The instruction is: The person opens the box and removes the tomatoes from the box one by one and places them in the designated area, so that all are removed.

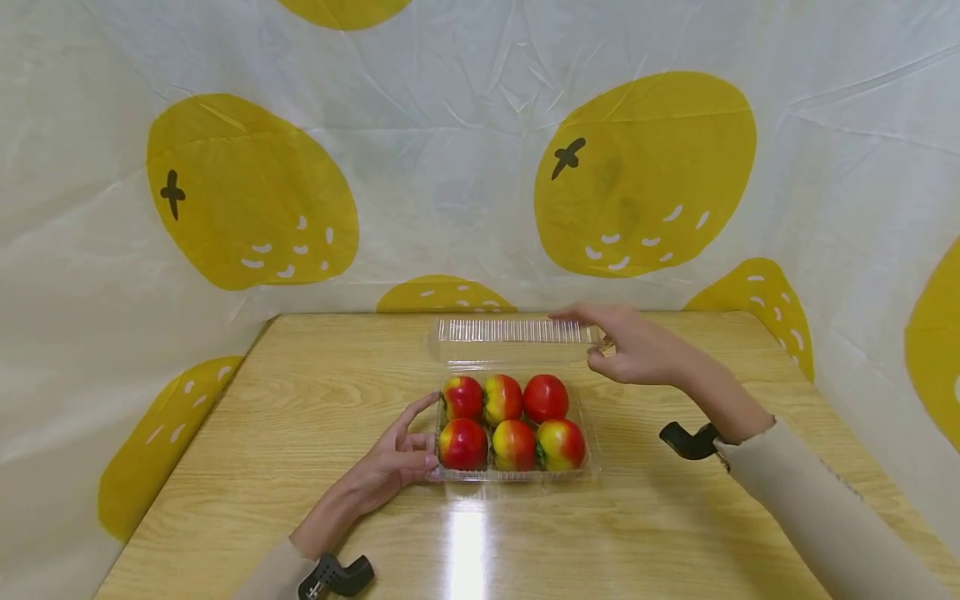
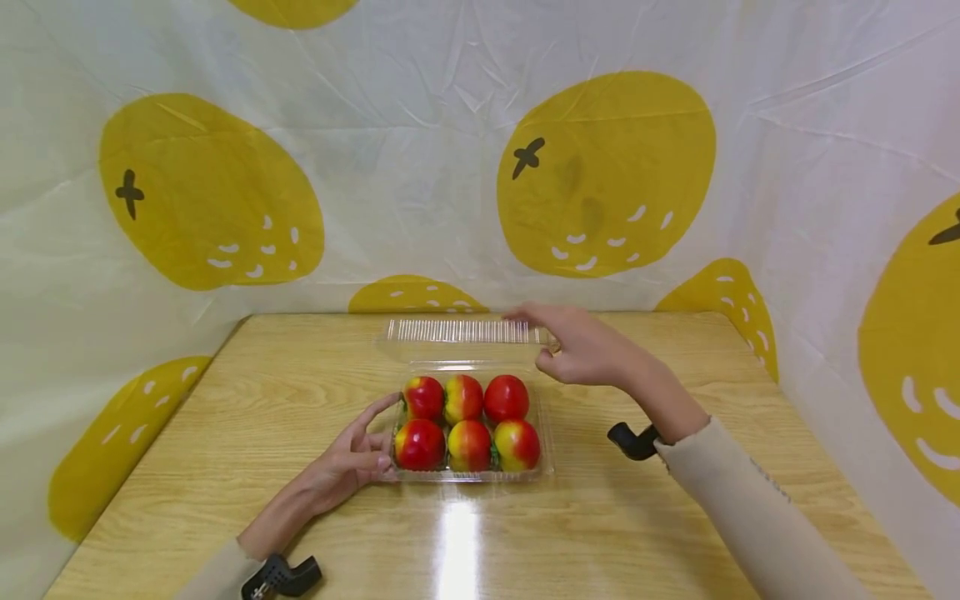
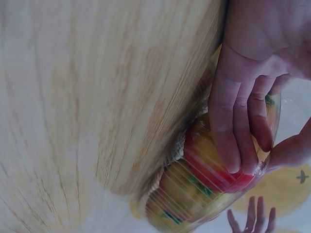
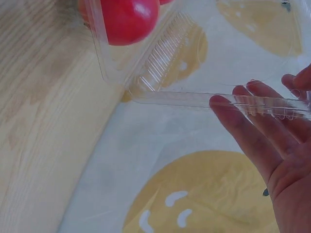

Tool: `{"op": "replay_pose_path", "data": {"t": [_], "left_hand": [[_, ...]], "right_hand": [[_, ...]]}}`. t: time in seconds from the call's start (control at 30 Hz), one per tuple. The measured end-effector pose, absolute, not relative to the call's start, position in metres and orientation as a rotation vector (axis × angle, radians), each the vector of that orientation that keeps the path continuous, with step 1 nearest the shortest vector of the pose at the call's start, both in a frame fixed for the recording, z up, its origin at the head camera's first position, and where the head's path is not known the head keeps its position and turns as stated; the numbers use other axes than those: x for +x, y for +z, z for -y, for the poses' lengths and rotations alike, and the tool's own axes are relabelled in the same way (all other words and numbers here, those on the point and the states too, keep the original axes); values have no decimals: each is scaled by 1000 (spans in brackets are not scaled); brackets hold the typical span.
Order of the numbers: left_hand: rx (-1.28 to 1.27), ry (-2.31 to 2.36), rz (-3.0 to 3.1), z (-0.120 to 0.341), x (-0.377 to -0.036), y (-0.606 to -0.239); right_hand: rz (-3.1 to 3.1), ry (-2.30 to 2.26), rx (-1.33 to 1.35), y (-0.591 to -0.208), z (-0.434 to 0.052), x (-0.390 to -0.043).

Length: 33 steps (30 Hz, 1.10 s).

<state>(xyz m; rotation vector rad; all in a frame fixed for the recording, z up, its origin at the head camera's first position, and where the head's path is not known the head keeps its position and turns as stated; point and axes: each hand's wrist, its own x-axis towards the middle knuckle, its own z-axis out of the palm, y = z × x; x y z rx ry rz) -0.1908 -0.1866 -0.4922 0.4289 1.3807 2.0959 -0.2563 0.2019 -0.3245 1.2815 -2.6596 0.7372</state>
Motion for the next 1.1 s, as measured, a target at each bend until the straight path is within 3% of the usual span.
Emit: {"op": "replay_pose_path", "data": {"t": [0.4,1.1], "left_hand": [[442,2111,-1376,186,-191,-491],[472,2135,-1358,185,-190,-494]], "right_hand": [[2578,1149,1070,-324,-203,-277],[2488,1582,819,-357,-205,-309]]}}
